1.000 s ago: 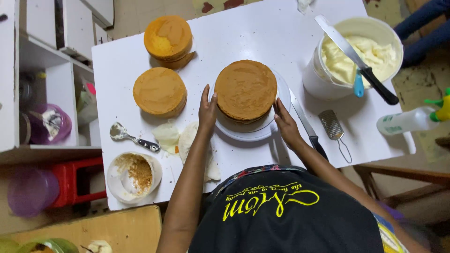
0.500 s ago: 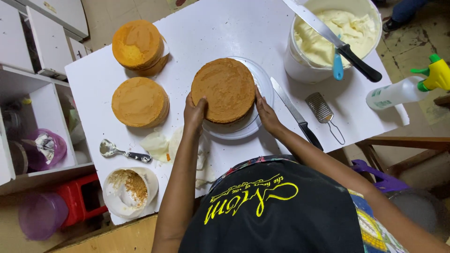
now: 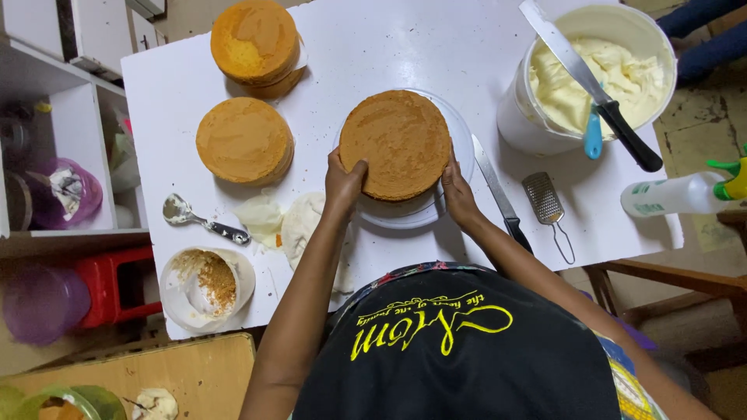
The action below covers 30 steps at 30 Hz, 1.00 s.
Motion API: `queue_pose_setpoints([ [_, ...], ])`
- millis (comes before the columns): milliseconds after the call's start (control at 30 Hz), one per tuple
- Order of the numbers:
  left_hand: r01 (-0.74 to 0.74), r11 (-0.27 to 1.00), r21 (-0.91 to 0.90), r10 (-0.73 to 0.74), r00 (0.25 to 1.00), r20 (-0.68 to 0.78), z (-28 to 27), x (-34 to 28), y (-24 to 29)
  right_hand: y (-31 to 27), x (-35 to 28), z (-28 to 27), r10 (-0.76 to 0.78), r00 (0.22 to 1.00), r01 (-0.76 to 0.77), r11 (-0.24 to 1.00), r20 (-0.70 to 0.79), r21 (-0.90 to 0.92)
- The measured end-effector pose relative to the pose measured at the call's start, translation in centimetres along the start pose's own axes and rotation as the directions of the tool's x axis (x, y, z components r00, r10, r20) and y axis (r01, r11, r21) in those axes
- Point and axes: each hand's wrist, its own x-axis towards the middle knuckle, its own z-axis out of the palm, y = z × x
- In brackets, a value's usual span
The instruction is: Spreading frosting on cake layers and stacking them to assemble a multi-layer cake
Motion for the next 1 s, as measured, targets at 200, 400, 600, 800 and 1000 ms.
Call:
queue_pose_setpoints([
  [200,-0.065,0.942,-0.328,0.070,0.998,0.003,0.8,-0.8,0.0,-1.4,-1.6,1.0,-0.072,0.997,0.072,0.997,-0.001,0.009],
  [400,-0.168,0.874,-0.456,0.178,0.984,-0.022,2.0,-0.5,-2.4,-0.6,-4.0,0.8,-0.109,0.977,0.114,0.993,-0.183,0.019],
  [600,-0.225,0.877,-0.425,0.240,0.971,-0.019,2.6,-0.2,-3.8,-1.7,-1.3,-1.2,-0.304,0.909,0.305,0.951,-0.285,-0.041],
  [800,-0.241,0.891,-0.384,0.254,0.967,-0.017,2.8,-0.3,-1.5,-1.9,2.7,-1.0,-0.339,0.932,0.340,0.940,-0.127,-0.013],
  [1000,-0.277,0.907,-0.319,0.268,0.961,-0.071,3.6,-0.2,-0.5,-0.1,3.7,-0.1,-0.349,0.928,0.340,0.937,-0.130,-0.085],
])
